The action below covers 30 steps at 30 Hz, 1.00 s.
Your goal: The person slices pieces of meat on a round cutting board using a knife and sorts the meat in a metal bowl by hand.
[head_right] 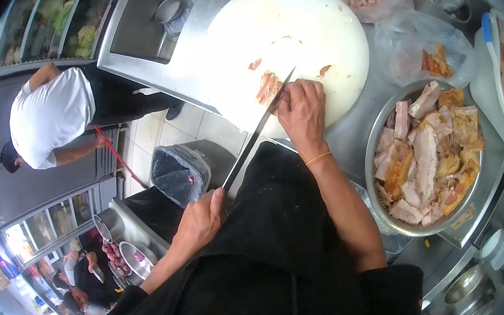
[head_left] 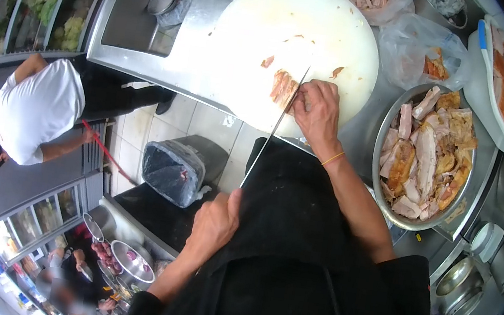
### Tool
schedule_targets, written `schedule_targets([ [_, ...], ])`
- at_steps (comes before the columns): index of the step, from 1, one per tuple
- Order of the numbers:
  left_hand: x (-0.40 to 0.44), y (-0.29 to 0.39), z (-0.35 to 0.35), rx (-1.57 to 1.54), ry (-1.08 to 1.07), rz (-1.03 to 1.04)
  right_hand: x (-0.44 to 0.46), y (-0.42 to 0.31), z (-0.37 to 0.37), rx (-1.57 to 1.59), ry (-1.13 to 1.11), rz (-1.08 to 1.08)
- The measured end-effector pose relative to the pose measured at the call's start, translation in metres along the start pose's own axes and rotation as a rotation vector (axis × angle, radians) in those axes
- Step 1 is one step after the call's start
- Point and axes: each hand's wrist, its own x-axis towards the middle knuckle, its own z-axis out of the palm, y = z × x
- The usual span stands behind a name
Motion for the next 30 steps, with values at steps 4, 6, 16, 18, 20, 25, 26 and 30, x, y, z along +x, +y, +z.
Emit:
schedule_targets([
  [4,-0.007,-0.008,0.001,0.081,-0.087,-0.043,0.001,0.001,-0.002,0.019,-0.005,-0.004],
  [6,0.013,-0.005,0.016,0.068,-0.015,0.097,0.002,0.001,0.0,0.028,-0.025,-0.01],
  [16,0.029,0.017,0.002,-0.043,0.052,0.047,-0.005,0.001,-0.001,0.024,0.022,0.004],
  [18,0.011,0.009,0.003,-0.017,0.005,0.01,-0.003,0.001,-0.002,-0.001,-0.001,0.013],
  [20,-0.007,0.0,0.003,-0.017,-0.026,-0.004,-0.003,0.001,0.002,0.012,0.03,-0.001],
  [25,0.023,-0.008,0.023,0.053,-0.052,0.079,-0.002,0.003,0.001,0.011,-0.012,-0.011],
  [26,0.037,0.001,0.025,0.032,-0.028,0.13,-0.001,0.002,0.001,0.009,-0.019,-0.008],
  [30,0.063,0.023,0.02,-0.045,0.082,0.175,0.0,0.004,-0.005,0.083,-0.027,0.039],
])
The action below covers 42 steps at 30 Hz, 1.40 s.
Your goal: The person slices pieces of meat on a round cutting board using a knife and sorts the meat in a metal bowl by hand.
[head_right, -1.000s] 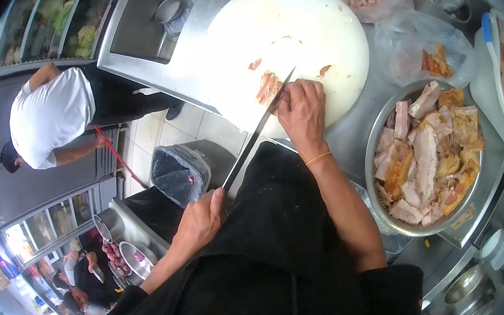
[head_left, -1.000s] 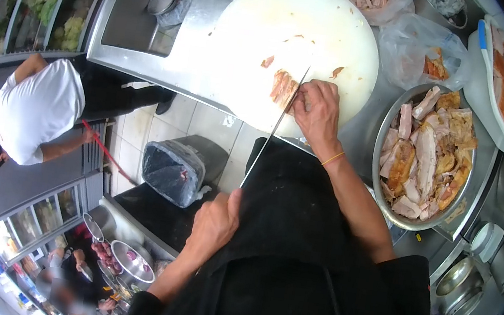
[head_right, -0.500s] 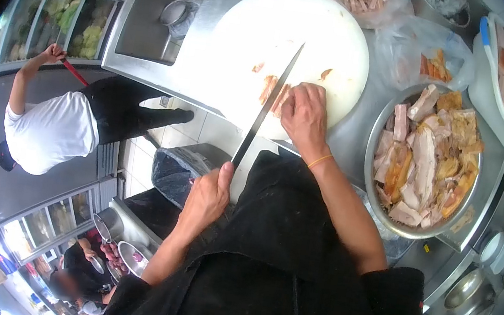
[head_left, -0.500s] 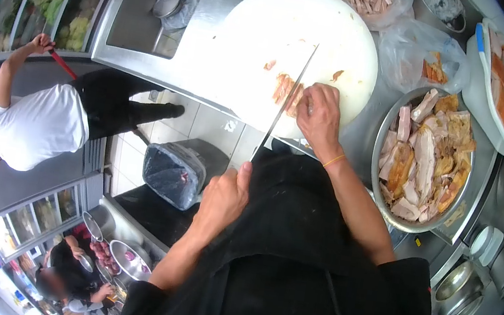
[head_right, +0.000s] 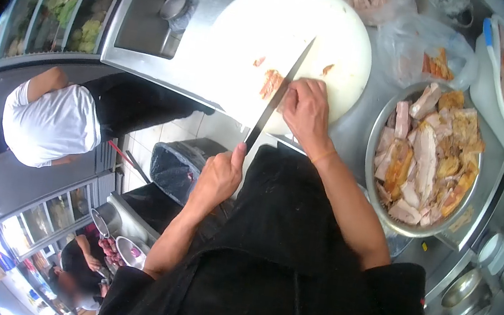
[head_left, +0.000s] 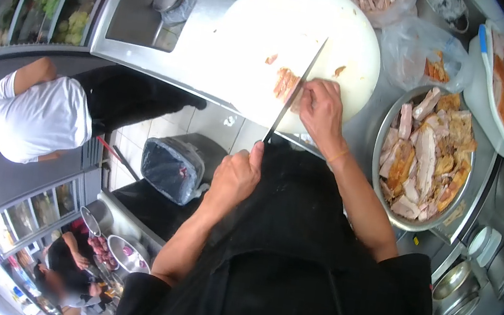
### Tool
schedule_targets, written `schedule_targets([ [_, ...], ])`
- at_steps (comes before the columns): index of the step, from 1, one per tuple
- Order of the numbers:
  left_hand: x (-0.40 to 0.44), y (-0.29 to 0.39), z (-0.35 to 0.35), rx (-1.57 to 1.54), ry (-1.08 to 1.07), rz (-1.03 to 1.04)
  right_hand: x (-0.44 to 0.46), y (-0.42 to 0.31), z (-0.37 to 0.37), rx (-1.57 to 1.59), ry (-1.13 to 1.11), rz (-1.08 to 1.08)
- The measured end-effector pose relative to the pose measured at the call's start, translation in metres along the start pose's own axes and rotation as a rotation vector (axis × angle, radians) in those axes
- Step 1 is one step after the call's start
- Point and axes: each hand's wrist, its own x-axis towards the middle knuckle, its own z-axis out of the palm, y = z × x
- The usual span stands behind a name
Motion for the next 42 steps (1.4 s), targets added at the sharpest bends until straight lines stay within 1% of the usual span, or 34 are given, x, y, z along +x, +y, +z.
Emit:
schedule_targets([
  [1,0.005,0.001,-0.004,-0.002,0.021,-0.022,-0.001,-0.001,-0.005,0.025,-0.003,0.041],
  [4,-0.016,0.0,-0.011,-0.049,0.03,-0.064,-0.007,-0.002,-0.01,-0.093,0.049,-0.026],
  [5,-0.024,0.002,-0.014,-0.01,0.006,-0.11,-0.009,0.0,-0.007,-0.101,0.059,-0.047],
  [8,-0.048,0.005,-0.02,0.021,-0.092,-0.164,-0.008,-0.002,-0.004,-0.118,0.045,-0.011],
  [12,-0.074,-0.003,-0.026,0.102,-0.124,-0.195,-0.009,0.001,0.001,-0.126,0.104,-0.05],
  [13,-0.072,-0.006,-0.023,0.101,-0.166,-0.202,-0.009,0.001,0.0,-0.122,0.089,-0.059],
  [16,-0.041,-0.018,0.004,0.111,-0.159,-0.04,-0.006,0.001,-0.002,-0.098,0.053,-0.049],
  [19,0.003,-0.006,0.018,0.108,-0.073,0.133,-0.006,0.002,-0.002,-0.095,0.059,-0.054],
  [21,0.006,0.001,0.01,0.019,-0.028,0.019,-0.006,0.002,-0.007,-0.069,0.056,-0.047],
  [23,0.005,0.008,-0.002,-0.02,-0.002,-0.038,-0.01,-0.001,-0.015,-0.066,0.044,0.003],
  [27,-0.032,0.008,-0.014,-0.01,-0.086,-0.113,-0.013,0.0,-0.012,-0.111,0.061,-0.025],
  [31,-0.067,0.001,-0.02,0.074,-0.151,-0.205,-0.009,-0.001,-0.01,-0.121,0.065,-0.045],
  [34,-0.071,-0.002,-0.02,0.116,-0.172,-0.23,-0.006,0.003,-0.012,-0.115,0.034,-0.045],
  [35,-0.062,0.0,-0.015,0.105,-0.175,-0.193,-0.007,0.002,-0.012,-0.105,0.015,-0.044],
  [38,-0.02,-0.013,0.024,0.141,-0.087,0.092,-0.008,0.003,-0.011,-0.09,0.021,-0.067],
  [40,0.014,0.01,0.02,0.012,-0.098,-0.069,-0.01,0.003,-0.016,-0.068,-0.005,-0.044],
  [41,0.02,0.017,0.017,0.028,-0.008,-0.067,-0.009,0.003,-0.018,-0.057,-0.016,-0.036],
  [42,0.022,0.021,0.012,0.004,0.009,-0.044,-0.005,0.004,-0.021,-0.066,0.007,-0.046],
])
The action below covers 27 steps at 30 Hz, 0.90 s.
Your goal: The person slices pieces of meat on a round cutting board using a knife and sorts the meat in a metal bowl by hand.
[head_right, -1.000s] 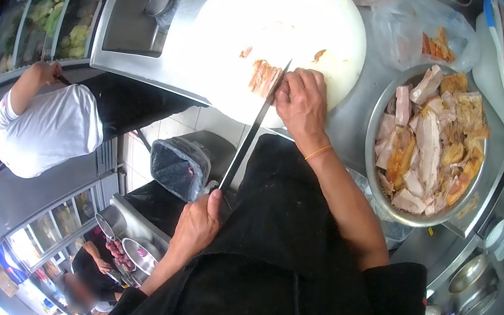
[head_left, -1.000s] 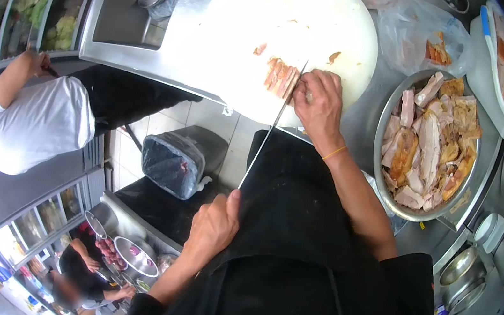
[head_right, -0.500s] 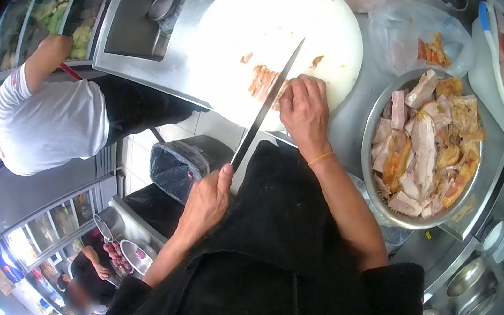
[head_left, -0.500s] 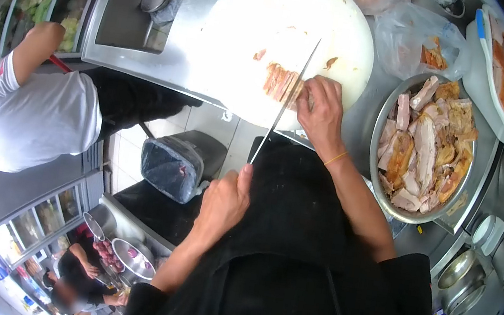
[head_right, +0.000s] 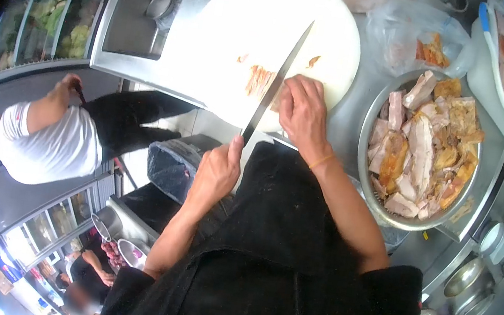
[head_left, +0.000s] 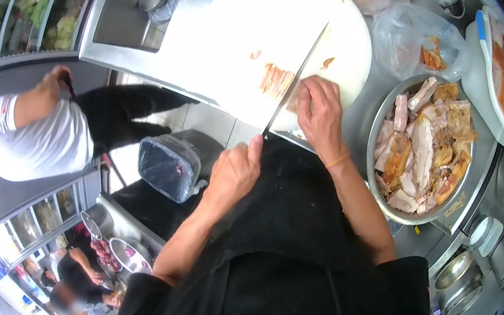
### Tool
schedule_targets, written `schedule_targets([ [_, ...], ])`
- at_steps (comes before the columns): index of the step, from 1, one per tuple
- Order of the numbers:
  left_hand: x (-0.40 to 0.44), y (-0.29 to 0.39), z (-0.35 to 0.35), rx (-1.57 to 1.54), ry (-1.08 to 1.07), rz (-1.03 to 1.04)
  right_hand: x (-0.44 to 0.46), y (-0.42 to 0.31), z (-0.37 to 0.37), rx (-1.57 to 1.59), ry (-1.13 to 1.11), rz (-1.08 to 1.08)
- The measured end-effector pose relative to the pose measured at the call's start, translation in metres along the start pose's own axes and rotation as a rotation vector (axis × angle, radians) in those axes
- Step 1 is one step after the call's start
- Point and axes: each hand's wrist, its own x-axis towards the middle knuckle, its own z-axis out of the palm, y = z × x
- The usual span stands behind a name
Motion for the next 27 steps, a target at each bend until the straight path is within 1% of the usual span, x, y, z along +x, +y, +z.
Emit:
schedule_targets([
  [2,-0.016,-0.003,-0.01,-0.032,-0.001,0.021,-0.009,-0.001,-0.006,-0.01,0.025,0.02],
  [3,-0.025,-0.004,-0.014,-0.049,-0.028,0.007,-0.013,0.003,-0.007,-0.045,-0.002,-0.012],
  [11,-0.099,-0.02,-0.033,0.121,-0.141,-0.156,-0.007,0.0,-0.002,-0.022,0.046,-0.005],
  [15,-0.07,-0.022,-0.013,0.142,-0.187,-0.124,-0.006,0.001,-0.001,-0.004,0.041,-0.022],
  [17,-0.036,-0.022,0.009,0.063,-0.122,0.056,-0.008,0.003,-0.001,-0.007,0.017,-0.024],
  [20,-0.004,0.011,-0.001,-0.018,-0.067,-0.039,-0.012,0.002,-0.002,-0.025,0.003,-0.026],
  [21,-0.005,0.009,-0.002,-0.036,-0.025,-0.005,-0.009,0.003,-0.001,-0.034,0.013,-0.017],
  [24,-0.033,0.008,-0.014,-0.064,-0.05,-0.034,-0.01,0.002,-0.002,-0.041,0.013,-0.009],
  [27,-0.065,0.001,-0.022,-0.009,-0.125,-0.114,-0.009,0.0,-0.002,-0.041,0.032,-0.021],
])
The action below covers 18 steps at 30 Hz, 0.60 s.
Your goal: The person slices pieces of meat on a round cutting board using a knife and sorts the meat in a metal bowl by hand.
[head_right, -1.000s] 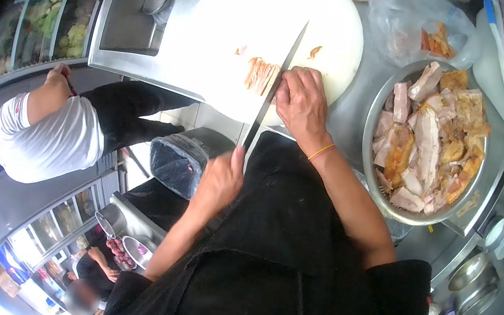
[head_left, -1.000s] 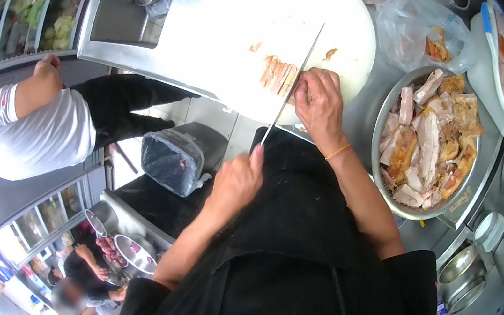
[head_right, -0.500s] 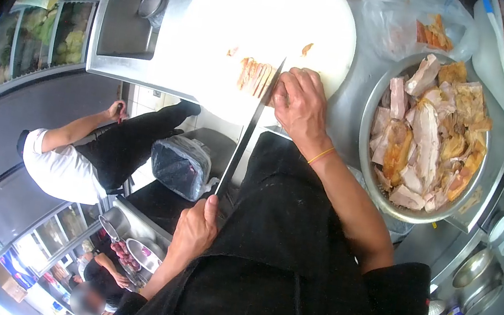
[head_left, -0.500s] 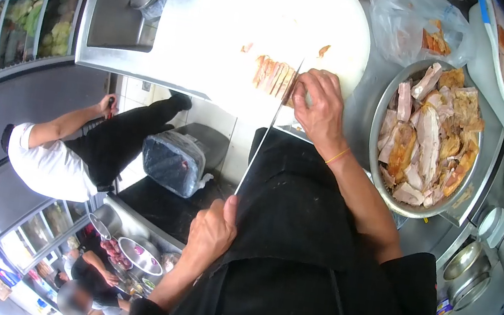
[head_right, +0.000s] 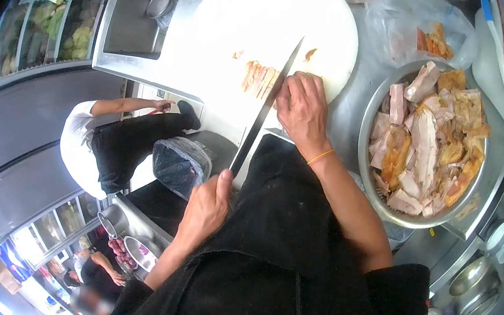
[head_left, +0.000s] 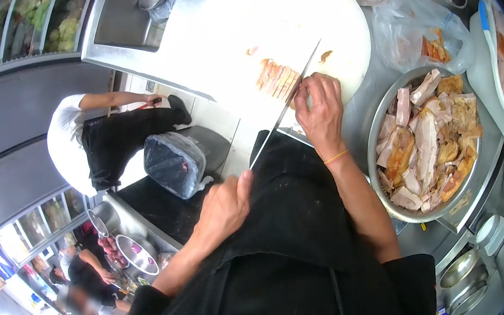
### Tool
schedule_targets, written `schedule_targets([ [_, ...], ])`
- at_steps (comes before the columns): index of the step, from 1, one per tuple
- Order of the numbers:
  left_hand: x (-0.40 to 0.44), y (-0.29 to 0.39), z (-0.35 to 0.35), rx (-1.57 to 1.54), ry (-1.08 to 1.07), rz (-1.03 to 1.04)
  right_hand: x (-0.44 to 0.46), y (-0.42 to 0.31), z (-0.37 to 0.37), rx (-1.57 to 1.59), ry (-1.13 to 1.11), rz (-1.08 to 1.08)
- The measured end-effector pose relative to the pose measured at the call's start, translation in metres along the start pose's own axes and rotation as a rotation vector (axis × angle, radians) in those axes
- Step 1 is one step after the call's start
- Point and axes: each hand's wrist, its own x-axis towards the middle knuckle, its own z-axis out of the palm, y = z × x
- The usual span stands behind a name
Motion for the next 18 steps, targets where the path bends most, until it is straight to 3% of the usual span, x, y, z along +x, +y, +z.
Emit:
schedule_targets([
  [4,-0.034,-0.021,-0.001,0.03,-0.023,-0.057,0.001,0.002,0.002,0.008,0.004,0.015],
  [8,0.007,-0.035,0.032,0.153,-0.042,0.065,0.001,0.001,0.006,0.015,0.017,-0.004],
  [10,0.041,-0.002,0.032,0.072,0.004,0.144,0.002,0.001,0.004,0.017,0.012,-0.007],
  [13,0.066,0.021,0.021,-0.05,0.092,0.078,0.0,0.003,-0.004,0.049,-0.018,-0.036],
  [18,0.03,0.011,0.007,-0.039,0.034,0.046,-0.008,0.004,-0.009,0.024,-0.011,-0.021],
])
